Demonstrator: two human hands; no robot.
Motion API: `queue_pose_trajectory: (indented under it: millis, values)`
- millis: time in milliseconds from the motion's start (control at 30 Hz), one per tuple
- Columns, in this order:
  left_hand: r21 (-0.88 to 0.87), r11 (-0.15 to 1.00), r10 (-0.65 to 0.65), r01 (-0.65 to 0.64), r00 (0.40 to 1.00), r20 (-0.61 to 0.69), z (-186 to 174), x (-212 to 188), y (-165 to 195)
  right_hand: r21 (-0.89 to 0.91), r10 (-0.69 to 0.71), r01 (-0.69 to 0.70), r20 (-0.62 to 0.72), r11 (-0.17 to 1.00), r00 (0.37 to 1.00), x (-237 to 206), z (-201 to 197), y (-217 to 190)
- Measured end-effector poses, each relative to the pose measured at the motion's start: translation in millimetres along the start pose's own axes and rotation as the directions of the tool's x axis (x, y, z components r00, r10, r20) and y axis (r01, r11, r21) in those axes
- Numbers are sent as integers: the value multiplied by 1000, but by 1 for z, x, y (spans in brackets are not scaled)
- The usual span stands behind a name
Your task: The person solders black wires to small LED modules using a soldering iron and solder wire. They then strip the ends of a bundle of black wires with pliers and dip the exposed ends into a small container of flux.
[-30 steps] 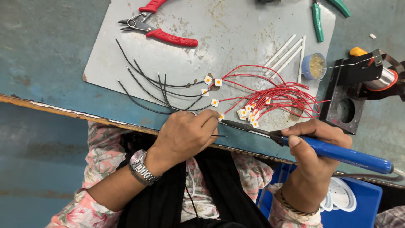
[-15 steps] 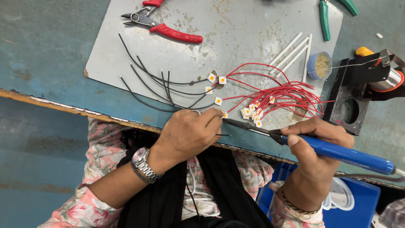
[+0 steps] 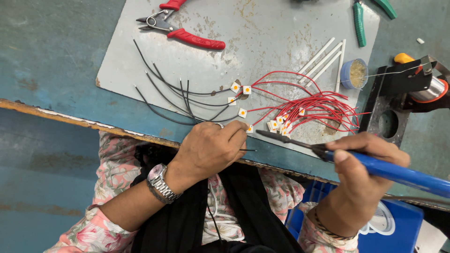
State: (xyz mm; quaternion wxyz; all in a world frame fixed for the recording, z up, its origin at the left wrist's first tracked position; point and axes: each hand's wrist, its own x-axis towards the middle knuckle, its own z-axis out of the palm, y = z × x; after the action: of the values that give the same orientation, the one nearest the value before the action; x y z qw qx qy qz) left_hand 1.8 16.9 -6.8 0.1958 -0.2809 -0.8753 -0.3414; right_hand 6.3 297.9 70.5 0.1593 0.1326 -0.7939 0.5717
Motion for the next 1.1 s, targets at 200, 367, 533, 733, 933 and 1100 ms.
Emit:
queue_pose_trajectory:
  millis: [200,367,533,733,933,1100]
  values:
    - [-21,1000,-12,12,1000,8,-1,0,0,200,24,-14,-48,980,999,7,2,15]
    - [-60,995,-89,80,984,-154,-7,0,2,-115,-44,74,243,991,969,5,40,34]
    - [-202,969,-185,139,956,-230,-12,2,3,-205,-66,163,415,965,908,14,58,35]
    - [-302,943,-212,140,952,-221,-16,3,1,-287,-33,159,399,945,916,24,67,33]
    - [-280,949,-220,142,938,-268,-15,2,0,-257,-31,146,404,955,914,24,81,42]
    - [-362,932,-176,27,906,-386,-15,-7,-1,-111,-72,123,383,986,921,1,97,44]
